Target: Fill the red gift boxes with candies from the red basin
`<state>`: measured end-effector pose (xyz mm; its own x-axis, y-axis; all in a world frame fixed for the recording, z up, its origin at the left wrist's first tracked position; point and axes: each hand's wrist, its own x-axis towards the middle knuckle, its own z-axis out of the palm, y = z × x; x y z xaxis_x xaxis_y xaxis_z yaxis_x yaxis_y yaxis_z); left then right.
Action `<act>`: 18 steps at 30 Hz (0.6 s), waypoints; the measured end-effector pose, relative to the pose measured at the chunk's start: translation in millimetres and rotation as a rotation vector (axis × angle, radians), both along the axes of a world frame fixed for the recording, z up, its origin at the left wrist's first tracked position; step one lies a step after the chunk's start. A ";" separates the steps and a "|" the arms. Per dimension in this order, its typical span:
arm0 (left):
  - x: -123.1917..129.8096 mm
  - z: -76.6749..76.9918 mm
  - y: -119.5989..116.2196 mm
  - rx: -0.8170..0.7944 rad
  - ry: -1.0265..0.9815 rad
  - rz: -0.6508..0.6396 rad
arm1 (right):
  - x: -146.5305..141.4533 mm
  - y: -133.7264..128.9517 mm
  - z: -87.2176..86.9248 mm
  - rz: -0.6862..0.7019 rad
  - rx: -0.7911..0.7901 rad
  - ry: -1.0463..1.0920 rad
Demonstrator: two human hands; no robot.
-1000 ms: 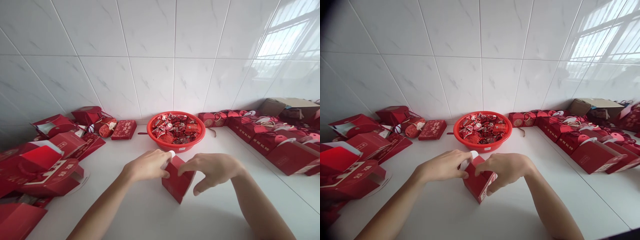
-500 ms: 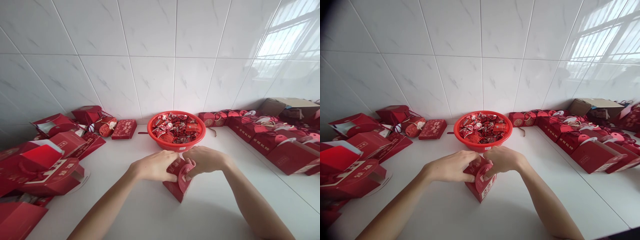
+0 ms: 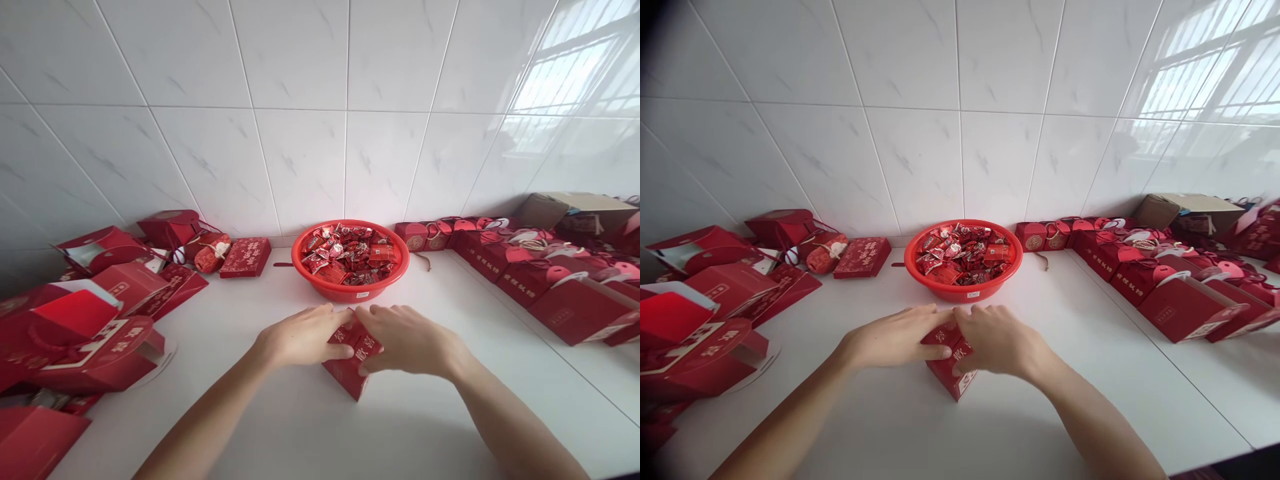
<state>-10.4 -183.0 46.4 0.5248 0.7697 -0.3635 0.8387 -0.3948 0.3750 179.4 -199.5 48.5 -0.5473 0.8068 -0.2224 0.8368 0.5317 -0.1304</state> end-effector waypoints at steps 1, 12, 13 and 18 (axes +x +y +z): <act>0.5 -1.4 0.2 -0.009 -0.016 -0.001 | -4.2 -5.8 -2.5 0.012 0.023 -0.004; 8.6 -17.2 14.9 -0.041 -0.242 -0.020 | -16.0 -5.4 -15.8 -0.078 0.075 0.001; 8.8 -16.9 15.9 -0.050 -0.265 -0.043 | -11.6 -4.2 -16.8 -0.106 0.076 0.024; 13.4 -21.8 21.9 -0.126 -0.447 -0.127 | 37.0 2.7 -13.7 -0.298 0.077 0.044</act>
